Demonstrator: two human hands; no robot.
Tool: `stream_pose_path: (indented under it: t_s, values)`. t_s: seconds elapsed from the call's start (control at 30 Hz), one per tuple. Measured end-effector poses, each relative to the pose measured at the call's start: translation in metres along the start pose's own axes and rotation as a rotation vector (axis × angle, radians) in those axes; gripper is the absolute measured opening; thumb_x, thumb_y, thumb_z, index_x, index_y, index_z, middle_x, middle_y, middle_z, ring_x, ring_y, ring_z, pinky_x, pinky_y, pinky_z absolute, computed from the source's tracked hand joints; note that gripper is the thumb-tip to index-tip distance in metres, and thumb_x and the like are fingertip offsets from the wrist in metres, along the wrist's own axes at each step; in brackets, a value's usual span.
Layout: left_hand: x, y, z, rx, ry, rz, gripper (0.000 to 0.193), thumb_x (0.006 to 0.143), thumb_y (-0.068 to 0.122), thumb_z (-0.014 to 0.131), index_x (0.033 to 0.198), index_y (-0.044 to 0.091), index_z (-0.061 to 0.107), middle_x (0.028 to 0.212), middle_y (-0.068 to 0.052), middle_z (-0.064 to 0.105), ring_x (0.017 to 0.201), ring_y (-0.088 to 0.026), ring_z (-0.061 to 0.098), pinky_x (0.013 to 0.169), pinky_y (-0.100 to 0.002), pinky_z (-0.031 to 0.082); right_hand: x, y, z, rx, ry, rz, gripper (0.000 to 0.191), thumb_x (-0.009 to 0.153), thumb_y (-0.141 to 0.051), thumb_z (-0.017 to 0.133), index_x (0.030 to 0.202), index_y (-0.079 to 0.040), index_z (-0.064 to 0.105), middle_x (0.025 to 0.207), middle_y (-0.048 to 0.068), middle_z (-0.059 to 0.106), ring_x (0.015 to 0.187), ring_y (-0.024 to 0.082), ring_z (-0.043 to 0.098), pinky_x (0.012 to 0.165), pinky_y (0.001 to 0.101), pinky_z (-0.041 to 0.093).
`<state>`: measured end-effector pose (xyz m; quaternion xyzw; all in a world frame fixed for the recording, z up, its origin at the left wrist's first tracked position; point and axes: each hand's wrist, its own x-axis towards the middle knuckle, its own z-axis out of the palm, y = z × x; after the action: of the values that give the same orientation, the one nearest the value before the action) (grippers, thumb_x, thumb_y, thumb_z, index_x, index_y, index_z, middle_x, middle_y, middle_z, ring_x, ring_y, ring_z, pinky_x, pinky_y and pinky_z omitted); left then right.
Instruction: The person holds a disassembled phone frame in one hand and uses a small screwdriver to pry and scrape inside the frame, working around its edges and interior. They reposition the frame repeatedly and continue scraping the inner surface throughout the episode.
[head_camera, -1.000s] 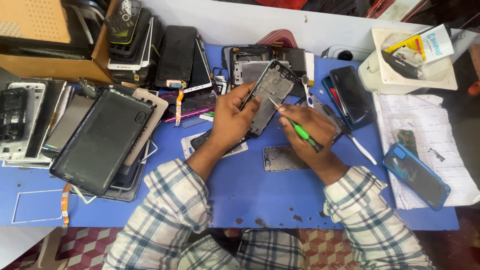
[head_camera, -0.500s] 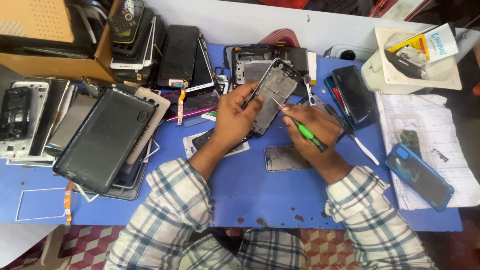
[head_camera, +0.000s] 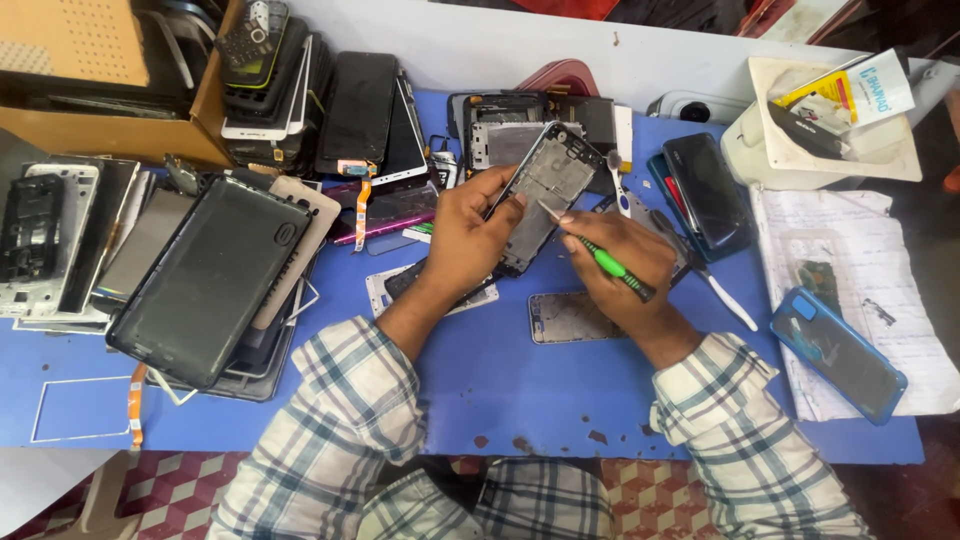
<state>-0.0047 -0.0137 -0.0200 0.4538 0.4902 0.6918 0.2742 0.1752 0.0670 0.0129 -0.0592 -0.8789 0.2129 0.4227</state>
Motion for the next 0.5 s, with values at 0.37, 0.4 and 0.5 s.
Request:
stream_pose_path:
  t_s: [0.37, 0.4, 0.5]
  values:
    - [0.0003, 0.0002, 0.0013, 0.037, 0.021, -0.071, 0.027, 0.099, 0.003, 0.062, 0.125, -0.002, 0.068, 0.101, -0.006, 0.077, 0.089, -0.005, 0.066, 0.081, -0.022, 0.055, 0.0021, 0.001, -0.0029, 0.01, 0.016, 0.017, 0.017, 0.098, 0.002, 0.071, 0.115, 0.002, 0.069, 0.109, 0.016, 0.076, 0.093, 0.024, 0.077, 0.082, 0.0312, 0.06]
    - [0.0001, 0.0001, 0.0012, 0.042, 0.026, -0.08, 0.026, 0.1, 0.003, 0.062, 0.125, -0.002, 0.069, 0.099, -0.006, 0.077, 0.088, -0.005, 0.066, 0.08, -0.022, 0.055, 0.0023, 0.0014, -0.0023, 0.005, 0.015, 0.008, 0.017, 0.098, 0.002, 0.071, 0.115, 0.002, 0.069, 0.109, 0.017, 0.076, 0.094, 0.024, 0.077, 0.082, 0.0314, 0.06]
    - [0.0005, 0.0004, 0.0009, 0.049, 0.011, -0.031, 0.026, 0.099, 0.002, 0.063, 0.124, -0.003, 0.069, 0.102, -0.006, 0.076, 0.09, -0.005, 0.065, 0.081, -0.023, 0.054, 0.0026, 0.0025, -0.0014, -0.001, -0.001, -0.032, 0.015, 0.098, 0.002, 0.071, 0.113, 0.001, 0.069, 0.109, 0.016, 0.076, 0.096, 0.025, 0.077, 0.084, 0.0325, 0.061]
